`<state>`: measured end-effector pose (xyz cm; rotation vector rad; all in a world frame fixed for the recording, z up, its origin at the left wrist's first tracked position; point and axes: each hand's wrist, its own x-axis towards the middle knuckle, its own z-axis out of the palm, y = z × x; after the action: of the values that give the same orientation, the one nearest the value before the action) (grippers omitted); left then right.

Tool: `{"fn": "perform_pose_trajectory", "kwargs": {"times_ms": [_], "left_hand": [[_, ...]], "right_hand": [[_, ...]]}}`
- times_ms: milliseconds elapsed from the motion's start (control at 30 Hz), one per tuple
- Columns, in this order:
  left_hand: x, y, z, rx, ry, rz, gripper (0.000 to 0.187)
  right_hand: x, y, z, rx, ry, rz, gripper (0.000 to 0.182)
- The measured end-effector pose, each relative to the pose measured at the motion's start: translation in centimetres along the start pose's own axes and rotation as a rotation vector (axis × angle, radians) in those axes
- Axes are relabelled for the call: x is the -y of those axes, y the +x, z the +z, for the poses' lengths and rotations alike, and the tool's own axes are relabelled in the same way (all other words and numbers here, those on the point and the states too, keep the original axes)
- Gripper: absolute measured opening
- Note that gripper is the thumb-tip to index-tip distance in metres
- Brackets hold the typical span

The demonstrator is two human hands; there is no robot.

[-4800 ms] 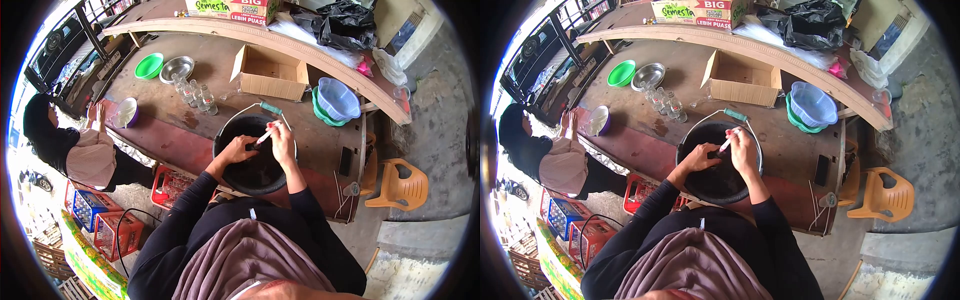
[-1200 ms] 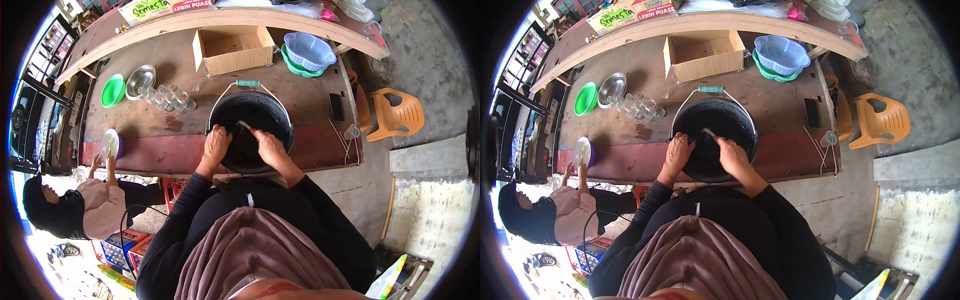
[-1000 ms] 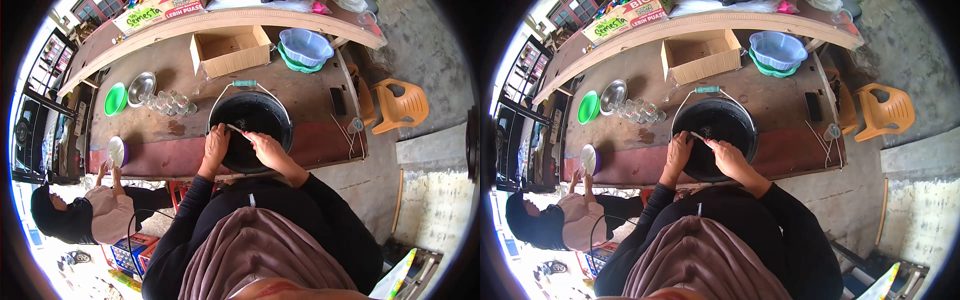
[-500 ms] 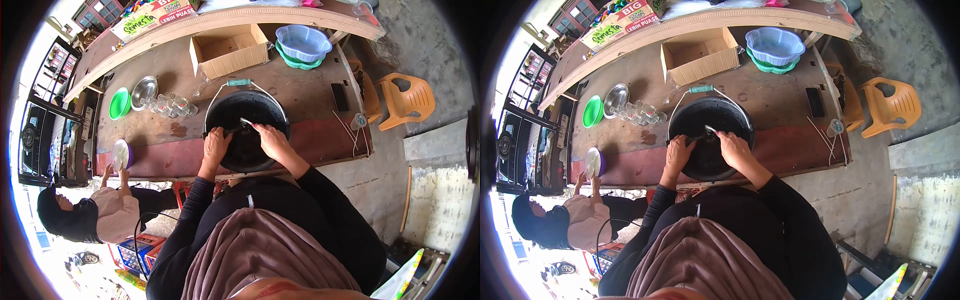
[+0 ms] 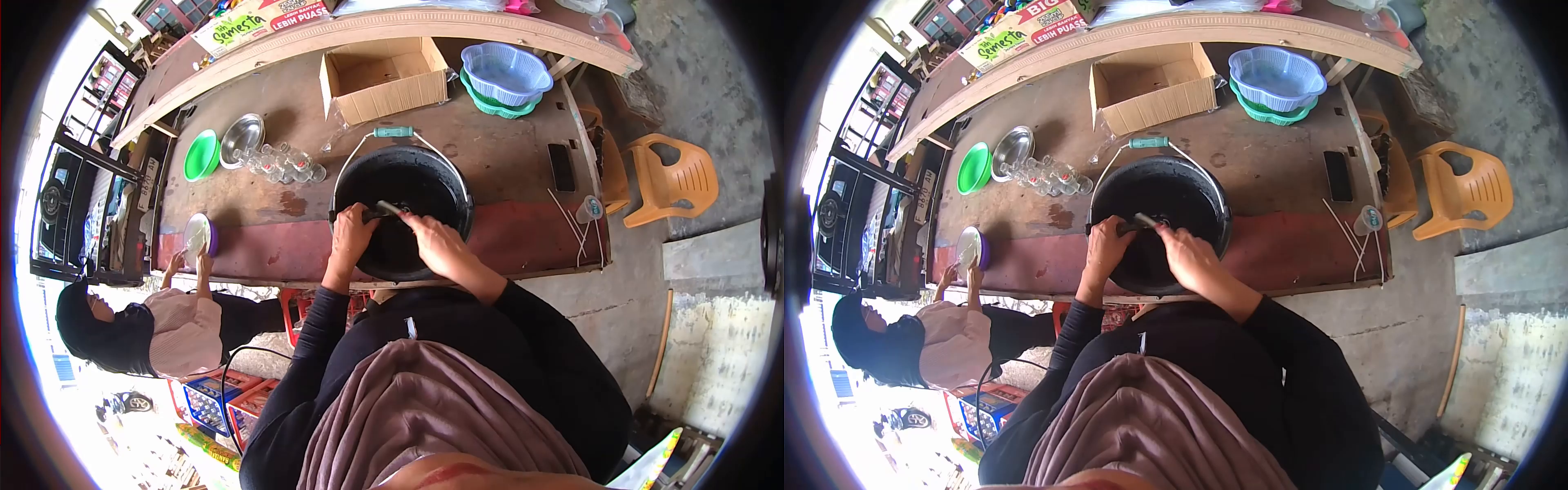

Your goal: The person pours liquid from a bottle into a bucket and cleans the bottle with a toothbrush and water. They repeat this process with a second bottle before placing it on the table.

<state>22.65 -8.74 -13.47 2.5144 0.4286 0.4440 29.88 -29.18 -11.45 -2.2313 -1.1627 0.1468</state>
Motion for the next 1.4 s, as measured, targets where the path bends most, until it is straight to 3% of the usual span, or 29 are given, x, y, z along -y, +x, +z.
{"fn": "perform_pose_trajectory", "kwargs": {"times_ms": [100, 167, 233, 300, 367, 467, 567, 633, 667, 733, 833, 967, 1000, 1067, 1100, 1167, 1267, 1300, 1333, 1400], "left_hand": [[-1.7, 0.1, -0.5, -0.009, 0.055, -0.091, 0.028], [-1.5, 0.1, -0.1, 0.004, 0.087, -0.154, 0.028], [-0.7, 0.5, 0.2, -0.132, -0.037, -0.019, 0.027], [-0.9, 0.1, -0.6, -0.086, -0.081, 0.008, 0.025], [-0.9, -0.1, -0.8, -0.042, -0.124, 0.032, 0.024], [-0.1, -0.1, -0.2, -0.016, -0.083, 0.029, 0.023], [-0.8, 0.0, -0.4, 0.051, 0.043, -0.124, 0.027], [-0.7, 0.1, -0.1, 0.055, 0.044, -0.199, 0.030], [-0.7, 0.1, 0.1, 0.052, 0.040, -0.202, 0.030], [-0.4, 0.2, 0.3, -0.101, -0.075, -0.023, 0.027], [0.4, 0.1, 0.3, -0.070, -0.023, 0.094, 0.026], [-0.2, -0.1, 0.3, -0.012, -0.006, -0.035, 0.027], [-0.6, 0.0, 0.2, -0.014, 0.031, -0.084, 0.026], [-0.7, 0.2, 0.3, -0.016, 0.070, -0.139, 0.025], [-0.5, 0.3, 0.4, -0.061, -0.022, -0.110, 0.024], [-0.1, 0.2, 0.6, -0.106, -0.115, -0.077, 0.024], [-0.1, 0.1, 0.2, -0.114, -0.034, 0.059, 0.026], [-0.5, 0.1, 0.0, -0.037, -0.042, -0.059, 0.028], [-0.8, 0.2, -0.2, 0.040, -0.050, -0.177, 0.030], [-1.0, 0.4, -0.1, 0.022, 0.020, -0.195, 0.031]], "right_hand": [[-1.6, 0.9, -1.0, 0.084, -0.131, 0.093, 0.031], [-0.3, 0.5, -1.2, -0.029, -0.051, -0.049, 0.032], [0.9, 0.1, -1.5, 0.076, 0.000, -0.034, 0.033], [-0.8, 0.5, -0.2, 0.034, -0.053, -0.014, 0.034], [-2.9, 1.6, -0.1, 0.132, -0.153, 0.109, 0.033], [-0.8, 1.2, -0.6, 0.019, 0.026, -0.044, 0.032], [0.4, 0.7, -0.5, 0.049, 0.105, -0.101, 0.032], [-0.2, 1.3, -0.9, 0.081, -0.024, -0.047, 0.031], [-0.5, 1.7, -1.1, 0.131, -0.178, 0.090, 0.031], [-1.0, 2.0, -1.4, 0.085, -0.103, 0.046, 0.031], [0.2, 1.1, -0.8, 0.061, 0.035, -0.128, 0.033], [-2.0, 1.7, 0.0, 0.104, -0.226, 0.034, 0.036], [-2.5, 2.2, -0.6, 0.202, -0.235, 0.094, 0.036], [-2.1, 2.1, -0.6, 0.086, -0.127, -0.030, 0.036], [-1.4, 1.6, -0.6, -0.030, -0.011, -0.143, 0.037], [-0.2, 1.1, -0.8, 0.094, 0.026, -0.130, 0.035], [-1.5, 1.8, -0.5, 0.113, -0.139, 0.012, 0.034], [-2.2, 2.3, -0.8, 0.171, -0.193, 0.089, 0.033], [-2.4, 2.2, -0.9, 0.096, -0.152, 0.037, 0.034], [-1.1, 1.7, -1.1, 0.048, -0.059, -0.055, 0.034]]}}
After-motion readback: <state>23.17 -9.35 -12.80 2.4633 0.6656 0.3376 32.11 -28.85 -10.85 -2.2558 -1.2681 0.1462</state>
